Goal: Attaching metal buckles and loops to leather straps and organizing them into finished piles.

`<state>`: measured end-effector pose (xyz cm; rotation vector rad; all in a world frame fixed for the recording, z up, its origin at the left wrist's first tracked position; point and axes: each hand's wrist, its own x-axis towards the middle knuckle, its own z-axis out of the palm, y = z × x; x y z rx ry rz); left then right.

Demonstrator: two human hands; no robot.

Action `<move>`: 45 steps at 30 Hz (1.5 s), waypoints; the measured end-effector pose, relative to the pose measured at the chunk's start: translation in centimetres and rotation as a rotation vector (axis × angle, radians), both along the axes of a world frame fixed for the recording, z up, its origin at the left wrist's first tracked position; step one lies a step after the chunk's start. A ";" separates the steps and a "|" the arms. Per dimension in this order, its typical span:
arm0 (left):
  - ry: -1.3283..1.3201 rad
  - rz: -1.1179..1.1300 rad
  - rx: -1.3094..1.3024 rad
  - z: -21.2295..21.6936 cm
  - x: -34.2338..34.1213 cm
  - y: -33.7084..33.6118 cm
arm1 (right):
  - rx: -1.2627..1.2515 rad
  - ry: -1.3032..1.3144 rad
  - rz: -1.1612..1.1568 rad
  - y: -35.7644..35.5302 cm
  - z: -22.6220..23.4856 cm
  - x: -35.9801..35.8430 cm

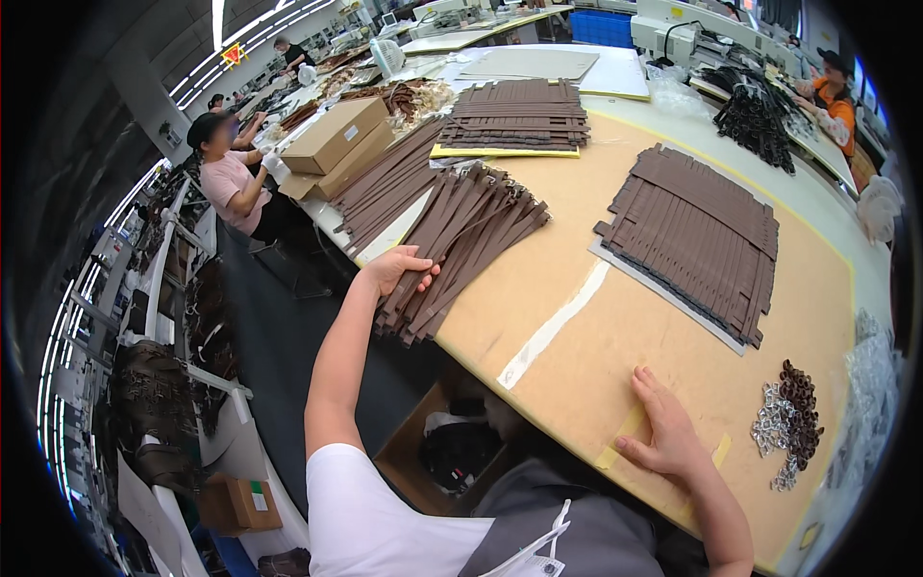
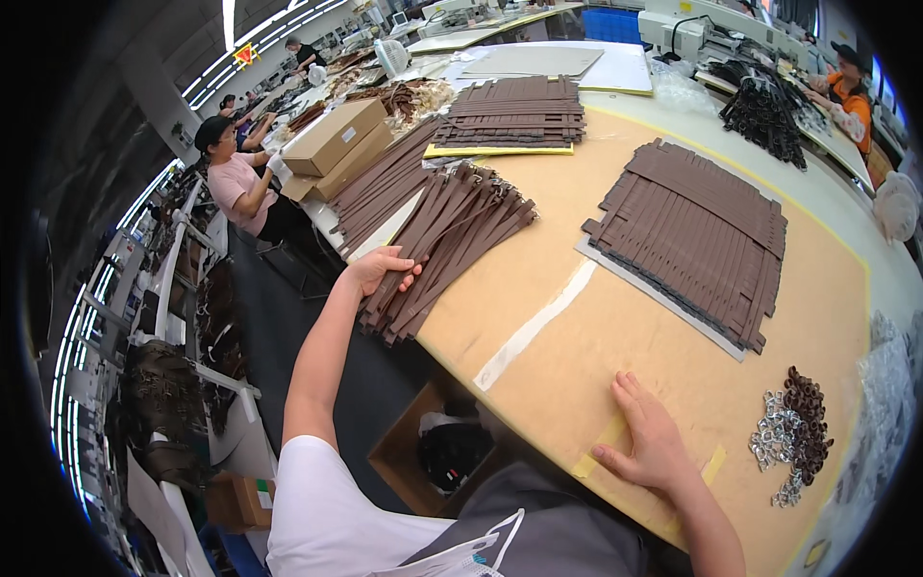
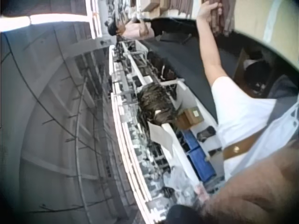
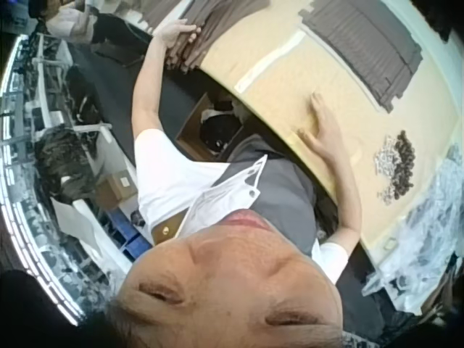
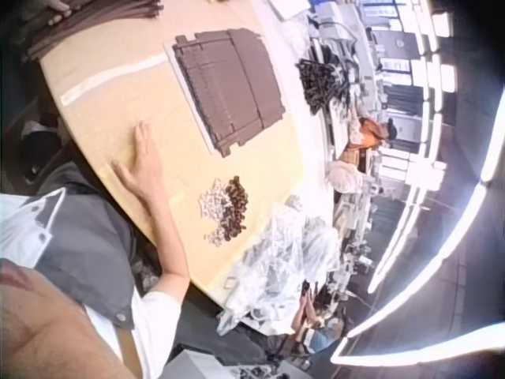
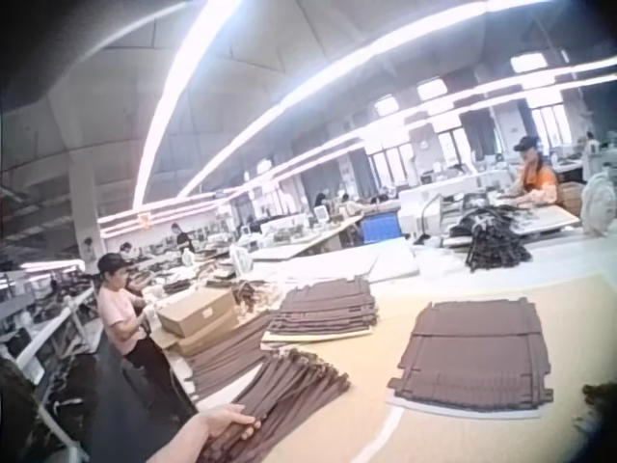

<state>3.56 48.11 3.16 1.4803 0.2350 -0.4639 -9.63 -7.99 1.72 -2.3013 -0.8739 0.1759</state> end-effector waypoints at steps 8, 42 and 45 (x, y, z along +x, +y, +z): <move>0.028 0.044 0.055 1.3 0.5 -1.7 | -0.006 -0.053 -0.004 -0.4 -0.1 0.2; -1.082 -0.258 1.192 -0.5 14.8 -26.6 | 0.193 0.420 -0.050 -6.6 1.5 5.1; -1.101 -0.286 1.108 -0.3 18.3 -31.3 | 0.172 0.401 -0.220 -10.7 2.3 10.2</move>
